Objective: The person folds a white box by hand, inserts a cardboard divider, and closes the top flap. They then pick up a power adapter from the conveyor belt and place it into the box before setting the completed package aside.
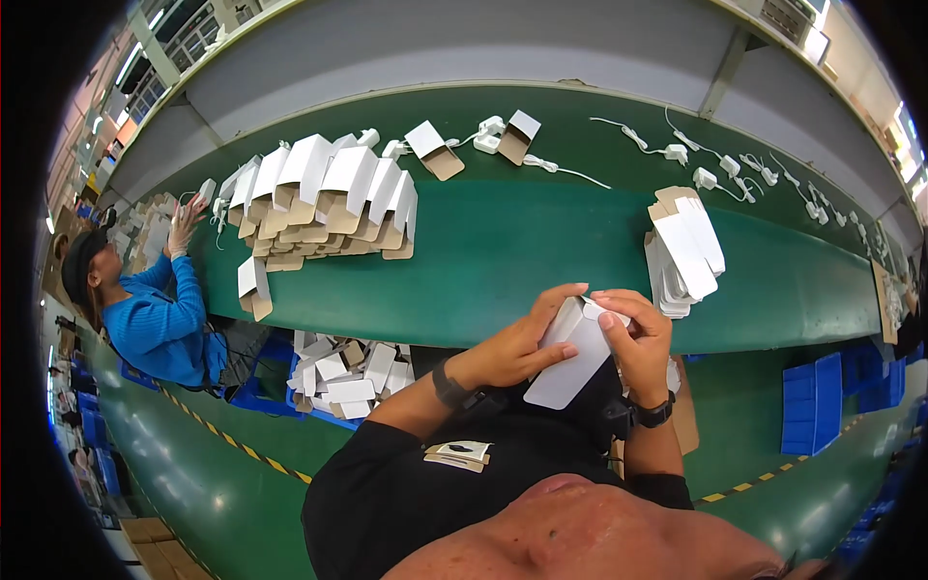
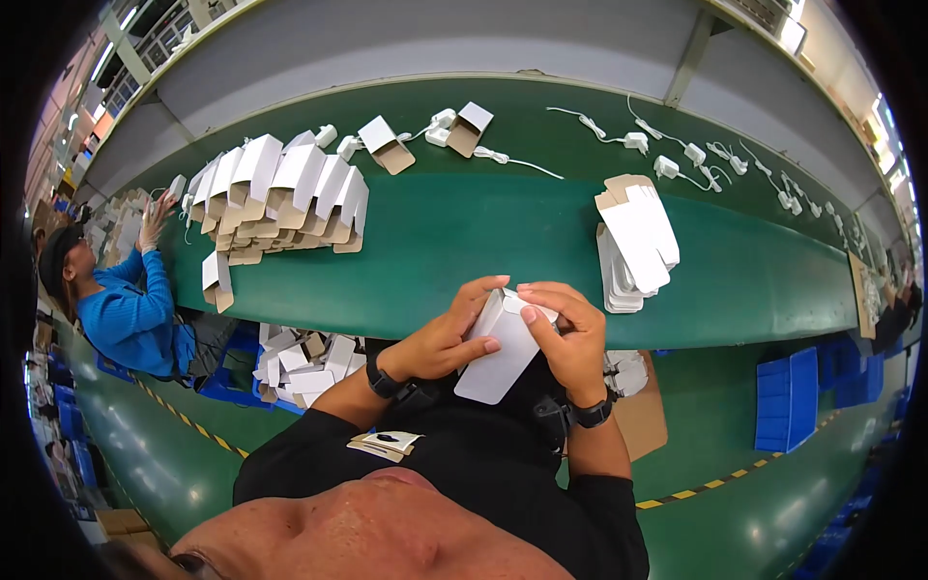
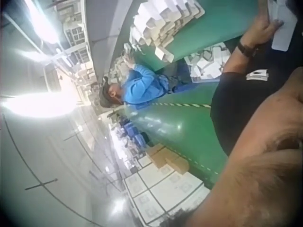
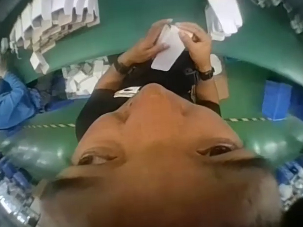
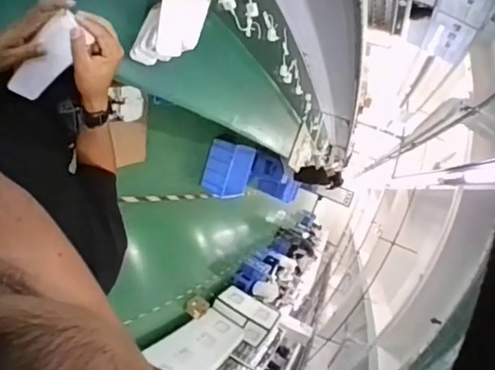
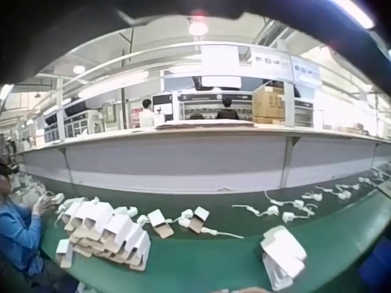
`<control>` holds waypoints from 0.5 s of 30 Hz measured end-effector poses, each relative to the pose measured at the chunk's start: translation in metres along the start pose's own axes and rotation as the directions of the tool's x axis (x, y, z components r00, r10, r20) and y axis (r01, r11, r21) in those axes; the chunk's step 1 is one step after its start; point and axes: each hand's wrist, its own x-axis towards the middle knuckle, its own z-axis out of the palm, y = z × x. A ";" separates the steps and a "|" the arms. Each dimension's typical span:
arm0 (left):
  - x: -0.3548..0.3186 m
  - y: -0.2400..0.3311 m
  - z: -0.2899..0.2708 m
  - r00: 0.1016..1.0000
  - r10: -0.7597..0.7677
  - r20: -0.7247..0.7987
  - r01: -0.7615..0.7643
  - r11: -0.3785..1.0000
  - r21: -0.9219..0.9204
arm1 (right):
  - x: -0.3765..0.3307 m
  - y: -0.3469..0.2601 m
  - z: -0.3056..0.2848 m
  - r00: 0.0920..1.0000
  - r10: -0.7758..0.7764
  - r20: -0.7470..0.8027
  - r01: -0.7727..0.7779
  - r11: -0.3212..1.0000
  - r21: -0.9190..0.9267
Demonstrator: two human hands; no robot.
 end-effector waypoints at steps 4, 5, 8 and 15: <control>0.002 0.010 0.003 0.998 0.053 0.047 -0.057 0.993 0.107 | -0.005 -0.004 -0.006 0.998 0.066 -0.018 -0.066 0.998 0.009; 0.003 0.010 0.003 0.996 0.063 0.057 -0.068 0.994 0.090 | -0.005 -0.004 -0.008 0.997 0.077 -0.012 -0.077 0.997 -0.001; 0.003 0.012 0.008 0.996 0.063 0.060 -0.066 0.997 0.048 | -0.005 -0.007 -0.010 0.996 0.088 0.001 -0.088 0.996 0.026; 0.008 -0.013 0.007 0.998 -0.058 0.025 0.061 0.990 -0.124 | 0.003 0.006 -0.026 0.988 0.141 0.070 -0.147 0.985 0.090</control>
